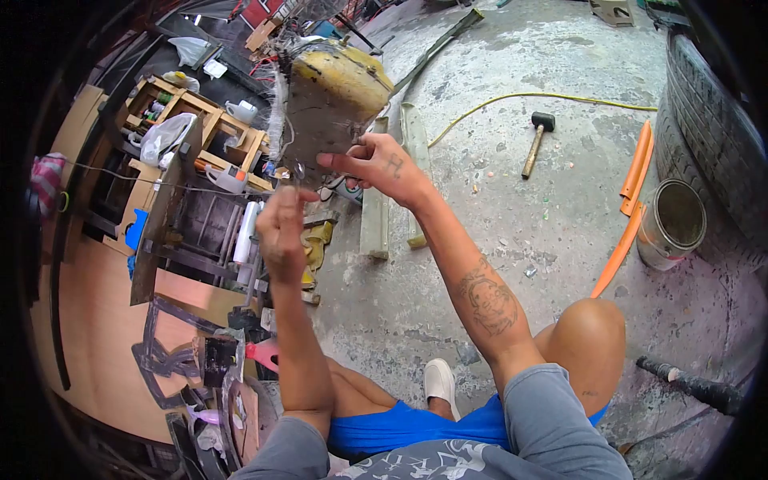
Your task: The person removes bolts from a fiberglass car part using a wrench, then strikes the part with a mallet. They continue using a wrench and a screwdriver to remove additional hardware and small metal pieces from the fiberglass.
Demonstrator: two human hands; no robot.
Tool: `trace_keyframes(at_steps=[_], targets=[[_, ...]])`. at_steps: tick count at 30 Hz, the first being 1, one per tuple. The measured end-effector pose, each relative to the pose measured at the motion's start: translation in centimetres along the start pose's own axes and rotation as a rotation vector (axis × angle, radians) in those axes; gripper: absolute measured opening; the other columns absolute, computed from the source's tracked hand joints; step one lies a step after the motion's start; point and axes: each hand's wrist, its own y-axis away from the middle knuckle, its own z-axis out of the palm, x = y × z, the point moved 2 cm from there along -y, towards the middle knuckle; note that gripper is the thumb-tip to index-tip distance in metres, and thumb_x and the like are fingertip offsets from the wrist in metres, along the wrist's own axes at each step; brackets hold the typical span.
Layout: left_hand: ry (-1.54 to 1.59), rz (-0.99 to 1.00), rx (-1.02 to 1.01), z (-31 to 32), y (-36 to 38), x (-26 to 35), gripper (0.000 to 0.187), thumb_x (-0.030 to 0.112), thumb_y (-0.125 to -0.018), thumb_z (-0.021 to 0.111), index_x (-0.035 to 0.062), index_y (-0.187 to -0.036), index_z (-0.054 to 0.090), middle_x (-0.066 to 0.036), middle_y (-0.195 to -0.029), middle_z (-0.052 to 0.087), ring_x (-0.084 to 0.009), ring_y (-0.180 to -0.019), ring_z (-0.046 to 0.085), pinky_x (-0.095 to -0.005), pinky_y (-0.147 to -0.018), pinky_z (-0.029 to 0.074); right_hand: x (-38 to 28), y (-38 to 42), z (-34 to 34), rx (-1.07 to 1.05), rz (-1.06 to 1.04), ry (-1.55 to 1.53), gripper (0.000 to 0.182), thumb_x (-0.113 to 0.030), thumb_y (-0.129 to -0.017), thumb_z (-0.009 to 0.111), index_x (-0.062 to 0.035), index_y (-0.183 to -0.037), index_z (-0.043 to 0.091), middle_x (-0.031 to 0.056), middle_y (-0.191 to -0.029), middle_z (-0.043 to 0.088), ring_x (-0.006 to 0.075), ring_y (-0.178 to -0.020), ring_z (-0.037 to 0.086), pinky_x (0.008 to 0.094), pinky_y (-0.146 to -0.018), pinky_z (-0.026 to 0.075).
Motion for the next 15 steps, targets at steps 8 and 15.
trace_keyframes(at_steps=[8, 15], targets=[[-0.429, 0.417, -0.296, -2.7, -5.7, 7.1, 0.014, 0.007, -0.085, 0.069, -0.0035, -0.094, 0.065, -0.014, -0.077, 0.064, -0.0216, -0.065, 0.064, -0.0342, -0.057, 0.047, -0.1, 0.2, 0.1, 0.023, -0.022, 0.021, 0.038, -0.043, -0.082, 0.075, -0.0055, -0.087, 0.069, -0.0010, -0.070, 0.063, 0.0055, -0.064, 0.055, 0.0229, -0.057, 0.042], [-0.781, 0.751, -0.518, -2.6, -9.5, 10.7, 0.017, 0.018, -0.084, 0.071, 0.0027, -0.088, 0.066, -0.014, -0.076, 0.064, -0.0329, -0.065, 0.060, -0.0416, -0.060, 0.045, -0.5, 0.0, 0.6, -0.015, -0.070, -0.048, 0.039, -0.038, -0.082, 0.077, -0.0042, -0.100, 0.067, -0.0042, -0.064, 0.057, 0.0039, -0.059, 0.050, 0.0230, -0.054, 0.041]])
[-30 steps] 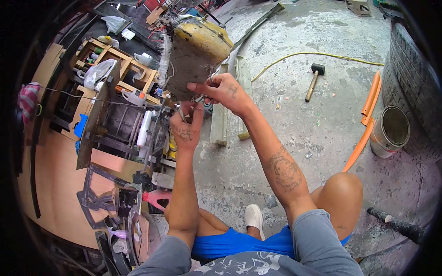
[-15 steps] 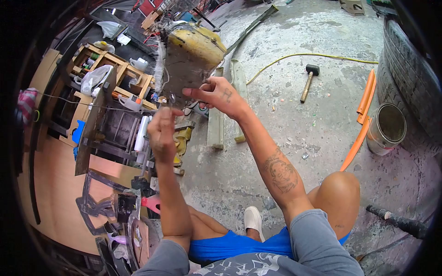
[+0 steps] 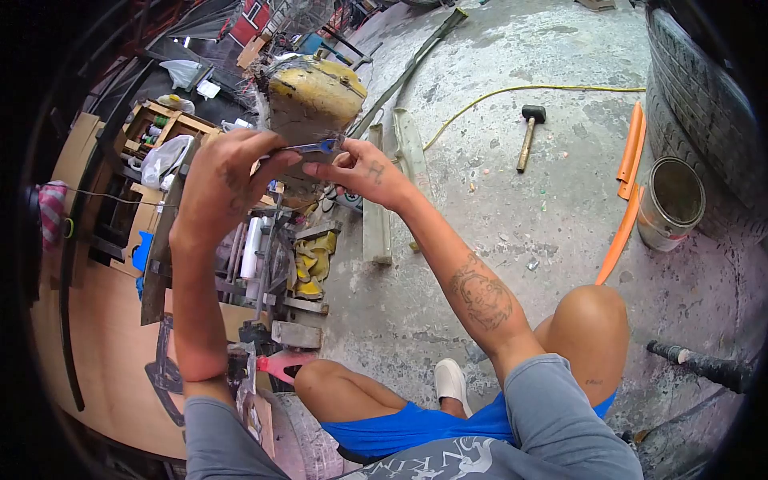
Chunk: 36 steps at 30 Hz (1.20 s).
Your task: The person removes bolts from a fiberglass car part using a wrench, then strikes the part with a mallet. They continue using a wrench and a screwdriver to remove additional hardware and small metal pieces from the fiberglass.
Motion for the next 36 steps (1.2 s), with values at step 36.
trace_keyframes(at_steps=[36], targets=[[1.685, -1.042, 0.611, 11.0, 5.6, 10.2, 0.035, 0.036, -0.099, 0.055, 0.0055, -0.083, 0.055, 0.002, -0.061, 0.043, -0.0033, -0.041, 0.030, -0.0204, -0.037, 0.023, 0.5, -0.6, -0.8, -0.011, -0.025, 0.021, 0.032, -0.031, -0.084, 0.075, -0.0003, -0.089, 0.067, -0.0004, -0.074, 0.066, 0.0077, -0.068, 0.061, 0.0230, -0.062, 0.048]])
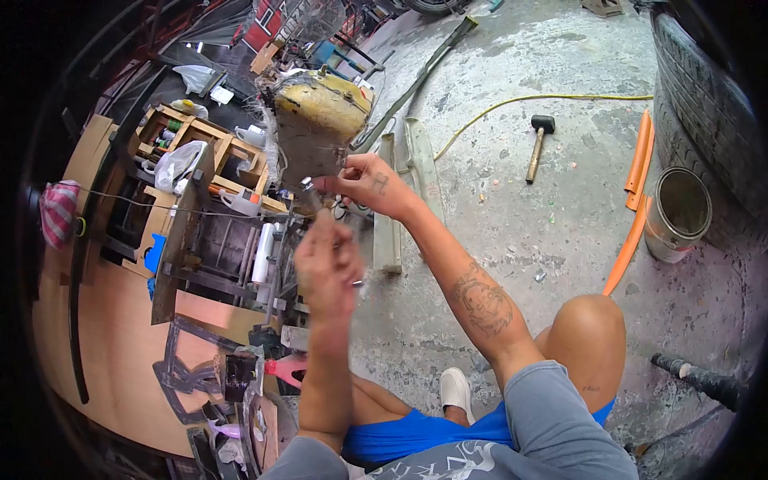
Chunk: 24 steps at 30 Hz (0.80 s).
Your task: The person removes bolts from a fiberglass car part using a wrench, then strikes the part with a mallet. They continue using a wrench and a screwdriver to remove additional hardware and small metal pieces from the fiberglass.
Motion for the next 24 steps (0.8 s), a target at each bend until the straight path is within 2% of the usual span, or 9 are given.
trace_keyframes(at_steps=[1, 5, 7, 12, 17, 19, 20, 22, 24], targets=[[-0.183, 0.094, 0.040, -1.9, -0.4, 0.5, 0.036, 0.037, -0.099, 0.055, 0.0054, -0.083, 0.055, 0.002, -0.062, 0.044, -0.0031, -0.040, 0.029, -0.0195, -0.037, 0.022, -0.9, 0.4, 0.1, 0.012, 0.039, 0.019, 0.032, -0.032, -0.084, 0.076, -0.0021, -0.083, 0.066, 0.0002, -0.072, 0.064, 0.0071, -0.066, 0.059, 0.0228, -0.060, 0.046], [-0.400, 0.063, 0.137, -9.9, -3.6, -1.1, 0.041, 0.041, -0.100, 0.050, 0.0022, -0.092, 0.058, -0.005, -0.072, 0.058, -0.0028, -0.040, 0.029, -0.0179, -0.036, 0.022, 0.1, 0.0, 0.7, 0.052, 0.075, 0.018, 0.042, -0.042, -0.080, 0.078, -0.0036, -0.073, 0.063, -0.0004, -0.064, 0.058, 0.0062, -0.058, 0.054, 0.0235, -0.055, 0.043], [0.124, -0.154, 0.210, -11.2, -4.4, -3.4, 0.044, 0.040, -0.102, 0.044, -0.0009, -0.103, 0.060, -0.016, -0.095, 0.068, -0.0036, -0.042, 0.029, -0.0181, -0.035, 0.022, -0.1, -0.2, 1.0, 0.047, 0.074, 0.019, 0.042, -0.041, -0.080, 0.078, -0.0036, -0.073, 0.063, -0.0006, -0.064, 0.058, 0.0061, -0.058, 0.054, 0.0232, -0.055, 0.043], [0.561, -0.211, 0.191, -10.7, -8.0, -6.8, 0.043, 0.039, -0.103, 0.041, -0.0003, -0.107, 0.058, -0.018, -0.110, 0.067, -0.0049, -0.044, 0.031, -0.0192, -0.036, 0.024, -0.7, -0.5, 1.1, 0.064, 0.136, 0.052, 0.037, -0.036, -0.082, 0.077, -0.0035, -0.070, 0.064, -0.0001, -0.064, 0.059, 0.0048, -0.057, 0.051, 0.0223, -0.054, 0.040], [0.835, -0.154, 0.003, -10.4, -8.7, -5.6, 0.037, 0.036, -0.101, 0.047, 0.0013, -0.103, 0.060, -0.014, -0.105, 0.067, -0.0046, -0.041, 0.029, -0.0192, -0.033, 0.020, 0.2, -0.7, 1.4, 0.067, 0.127, -0.008, 0.027, -0.029, -0.086, 0.074, -0.0029, -0.088, 0.067, -0.0005, -0.072, 0.062, 0.0041, -0.061, 0.051, 0.0210, -0.052, 0.036], [0.873, -0.129, 0.004, -10.6, -9.1, -6.2, 0.039, 0.034, -0.102, 0.047, -0.0014, -0.103, 0.064, -0.016, -0.108, 0.067, -0.0029, -0.042, 0.029, -0.0166, -0.030, 0.021, 1.4, -1.2, 0.6, -0.069, -0.081, 0.155, 0.029, -0.026, -0.086, 0.073, -0.0030, -0.102, 0.066, -0.0023, -0.082, 0.064, 0.0042, -0.071, 0.054, 0.0209, -0.058, 0.041], [0.882, -0.136, -0.004, -10.6, -9.0, -6.1, 0.039, 0.033, -0.102, 0.046, -0.0013, -0.103, 0.064, -0.016, -0.108, 0.067, -0.0030, -0.041, 0.029, -0.0166, -0.030, 0.021, 1.5, -1.0, -0.4, -0.044, -0.066, 0.178, 0.029, -0.026, -0.086, 0.073, -0.0030, -0.102, 0.066, -0.0023, -0.082, 0.064, 0.0042, -0.071, 0.054, 0.0209, -0.058, 0.041], [0.892, -0.104, -0.058, -10.8, -9.2, -6.3, 0.040, 0.034, -0.102, 0.046, -0.0014, -0.104, 0.064, -0.017, -0.110, 0.067, -0.0031, -0.040, 0.029, -0.0167, -0.030, 0.021, 1.0, -1.2, -1.6, -0.248, 0.132, 0.261, 0.029, -0.022, -0.088, 0.072, -0.0037, -0.109, 0.065, -0.0040, -0.091, 0.064, 0.0047, -0.080, 0.056, 0.0226, -0.069, 0.046], [0.881, -0.095, -0.051, -10.8, -9.3, -6.0, 0.041, 0.034, -0.102, 0.045, -0.0024, -0.107, 0.063, -0.018, -0.112, 0.066, -0.0032, -0.039, 0.029, -0.0165, -0.028, 0.021, 1.0, -1.1, -3.8, -0.163, 0.239, 0.233, 0.025, -0.025, -0.095, 0.062, -0.0035, -0.108, 0.065, -0.0049, -0.086, 0.060, 0.0043, -0.077, 0.053, 0.0213, -0.068, 0.045]])
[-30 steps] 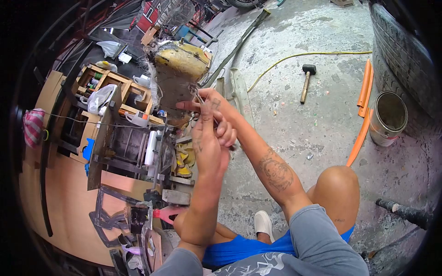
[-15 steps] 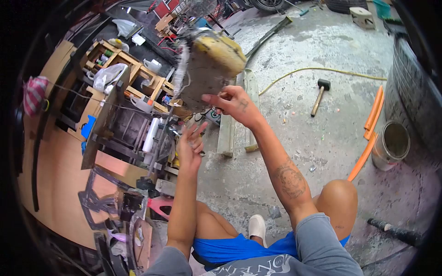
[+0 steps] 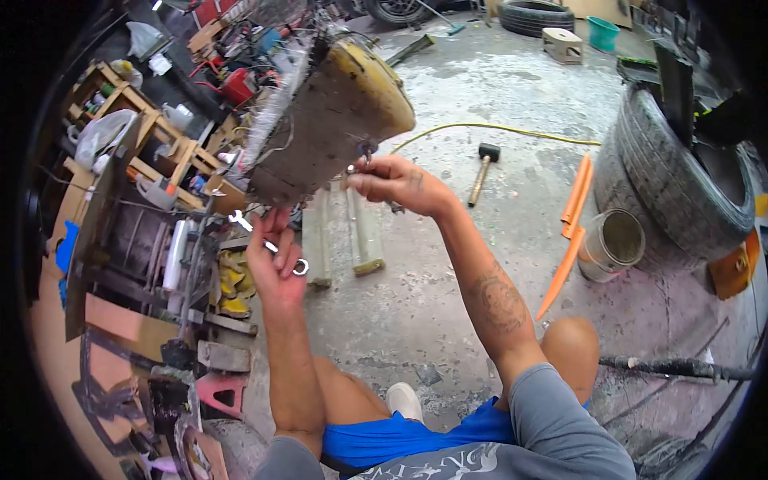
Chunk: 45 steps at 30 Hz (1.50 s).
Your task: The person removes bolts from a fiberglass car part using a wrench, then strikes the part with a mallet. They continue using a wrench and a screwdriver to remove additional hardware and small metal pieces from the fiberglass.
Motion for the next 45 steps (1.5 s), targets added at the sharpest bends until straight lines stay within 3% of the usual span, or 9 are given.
trace_keyframes(at_steps=[2, 6, 7, 24, 26, 30, 36, 40, 45], targets=[[-0.052, -0.002, 0.021, 0.8, 0.1, 0.4, 0.042, 0.039, -0.102, 0.045, 0.0016, -0.107, 0.063, -0.015, -0.111, 0.067, -0.0038, -0.038, 0.028, -0.0178, -0.029, 0.019, -0.2, 0.3, -1.7, -0.021, 0.016, -0.111, 0.028, -0.028, -0.097, 0.059, -0.0023, -0.106, 0.064, -0.0025, -0.087, 0.061, 0.0043, -0.077, 0.053, 0.0207, -0.066, 0.044], [-0.004, 0.023, -0.013, 0.1, -0.2, 0.2, 0.042, 0.034, -0.103, 0.043, -0.0030, -0.110, 0.062, -0.018, -0.116, 0.065, -0.0025, -0.039, 0.028, -0.0162, -0.027, 0.022, -3.8, 0.7, -1.4, 0.312, -0.253, -0.190, 0.013, -0.012, -0.091, 0.061, 0.0005, -0.090, 0.067, 0.0031, -0.078, 0.064, 0.0067, -0.068, 0.057, 0.0226, -0.059, 0.042], [0.026, 0.019, -0.024, 0.0, -0.2, 0.1, 0.043, 0.034, -0.103, 0.041, -0.0032, -0.110, 0.062, -0.019, -0.117, 0.064, -0.0028, -0.038, 0.028, -0.0161, -0.027, 0.022, -5.2, 0.7, -1.6, 0.269, -0.326, -0.191, 0.010, -0.006, -0.086, 0.061, 0.0009, -0.084, 0.068, 0.0043, -0.073, 0.065, 0.0084, -0.064, 0.058, 0.0225, -0.057, 0.042], [-0.057, 0.054, 0.012, -0.4, 0.3, 0.1, 0.043, 0.031, -0.103, 0.044, -0.0071, -0.112, 0.059, -0.021, -0.114, 0.064, -0.0032, -0.039, 0.030, -0.0165, -0.027, 0.023, -4.2, 0.7, 0.4, 0.420, -0.387, -0.224, 0.017, -0.004, -0.080, 0.061, 0.0040, -0.094, 0.066, 0.0053, -0.083, 0.068, 0.0098, -0.072, 0.061, 0.0241, -0.069, 0.047], [-0.051, 0.043, -0.027, -0.8, 0.3, 0.0, 0.042, 0.031, -0.103, 0.044, -0.0073, -0.112, 0.058, -0.021, -0.113, 0.064, -0.0032, -0.039, 0.030, -0.0167, -0.027, 0.023, -3.4, 0.1, 0.1, 0.242, -0.382, -0.400, 0.017, -0.003, -0.079, 0.061, 0.0039, -0.094, 0.066, 0.0054, -0.083, 0.068, 0.0104, -0.073, 0.061, 0.0241, -0.068, 0.047], [-0.067, 0.046, -0.015, -0.5, 0.4, 0.0, 0.037, 0.030, -0.102, 0.046, -0.0051, -0.105, 0.058, -0.019, -0.108, 0.065, -0.0034, -0.039, 0.031, -0.0167, -0.026, 0.022, -3.6, 0.5, -0.9, 0.229, -0.337, -0.200, 0.018, -0.005, -0.080, 0.065, 0.0037, -0.096, 0.066, 0.0058, -0.083, 0.069, 0.0100, -0.073, 0.061, 0.0242, -0.067, 0.046], [-0.048, 0.049, 0.004, 0.2, 0.5, 0.0, 0.032, 0.028, -0.102, 0.047, -0.0020, -0.100, 0.058, -0.018, -0.106, 0.065, -0.0035, -0.040, 0.031, -0.0165, -0.026, 0.022, -3.1, 0.6, -0.8, 0.023, -0.386, -0.461, 0.018, -0.010, -0.087, 0.066, 0.0025, -0.099, 0.067, 0.0079, -0.085, 0.069, 0.0108, -0.073, 0.061, 0.0237, -0.068, 0.047], [-0.076, 0.060, 0.050, 0.6, 0.7, 0.0, 0.031, 0.028, -0.102, 0.046, -0.0005, -0.098, 0.058, -0.017, -0.105, 0.065, -0.0033, -0.040, 0.031, -0.0165, -0.026, 0.022, -2.9, 1.1, -0.7, -0.008, -0.421, -0.602, 0.018, -0.012, -0.088, 0.066, 0.0025, -0.099, 0.067, 0.0090, -0.086, 0.070, 0.0106, -0.073, 0.060, 0.0242, -0.069, 0.048], [-0.050, 0.059, 0.010, 0.0, 0.5, 0.2, 0.033, 0.028, -0.102, 0.046, -0.0014, -0.100, 0.060, -0.017, -0.104, 0.065, -0.0036, -0.040, 0.031, -0.0164, -0.026, 0.022, -3.0, 1.4, -1.2, 0.040, -0.402, -0.399, 0.021, -0.012, -0.088, 0.066, 0.0023, -0.103, 0.067, 0.0097, -0.088, 0.070, 0.0101, -0.073, 0.060, 0.0245, -0.068, 0.048]])
